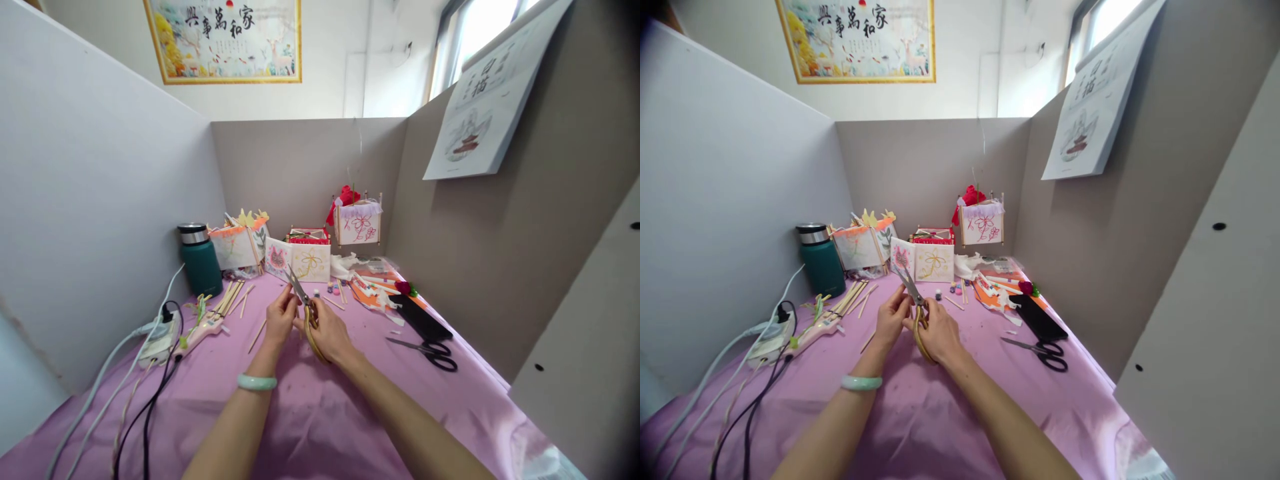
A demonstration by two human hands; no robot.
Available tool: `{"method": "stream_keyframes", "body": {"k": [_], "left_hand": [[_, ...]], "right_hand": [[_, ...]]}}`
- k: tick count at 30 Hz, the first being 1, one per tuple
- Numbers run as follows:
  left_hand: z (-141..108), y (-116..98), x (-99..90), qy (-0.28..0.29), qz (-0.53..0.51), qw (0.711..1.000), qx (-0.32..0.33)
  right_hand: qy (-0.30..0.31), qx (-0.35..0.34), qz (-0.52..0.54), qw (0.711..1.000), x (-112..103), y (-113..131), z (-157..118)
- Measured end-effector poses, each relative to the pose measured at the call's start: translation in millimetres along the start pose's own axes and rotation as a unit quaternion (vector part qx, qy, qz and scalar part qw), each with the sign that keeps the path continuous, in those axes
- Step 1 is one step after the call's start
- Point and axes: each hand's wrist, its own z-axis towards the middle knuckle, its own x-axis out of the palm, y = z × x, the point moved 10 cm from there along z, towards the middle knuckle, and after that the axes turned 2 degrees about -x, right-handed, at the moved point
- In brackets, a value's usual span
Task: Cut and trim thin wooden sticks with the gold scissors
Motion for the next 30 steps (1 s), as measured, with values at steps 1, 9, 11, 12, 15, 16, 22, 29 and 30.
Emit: {"method": "stream_keyframes", "body": {"k": [1, 9, 11, 12, 15, 16, 22, 29, 30], "left_hand": [[0, 0, -0.3, -0.002, 0.002, 1.000, 0.000], [-1, -9, -4.8, -0.035, 0.080, 0.995, 0.049], [-1, -9, -4.7, -0.037, 0.094, 0.993, 0.060], [-1, -8, -4.4, -0.037, 0.098, 0.993, 0.062], [-2, -6, -4.1, -0.036, 0.107, 0.991, 0.065], [-2, -6, -3.7, -0.034, 0.110, 0.991, 0.064], [-2, -1, 0.9, -0.008, 0.096, 0.995, 0.037], [0, 6, -0.4, -0.004, 0.045, 0.999, -0.015], [0, 6, -0.7, -0.004, 0.041, 0.999, -0.018]], "right_hand": [[-0.002, -0.004, 0.003, 1.000, 0, 1, 0], [-0.006, -0.037, 0.013, 0.999, 2, 0, 1], [-0.006, -0.042, 0.005, 0.999, 3, -1, 1], [-0.009, -0.043, -0.002, 0.999, 3, -2, 1], [-0.014, -0.037, -0.038, 0.998, 6, -4, 1], [-0.014, -0.033, -0.052, 0.998, 7, -5, 1], [0.004, 0.003, -0.116, 0.993, 12, -12, 5], [0.038, 0.027, -0.154, 0.987, 20, -16, 14], [0.041, 0.027, -0.156, 0.987, 22, -17, 15]]}}
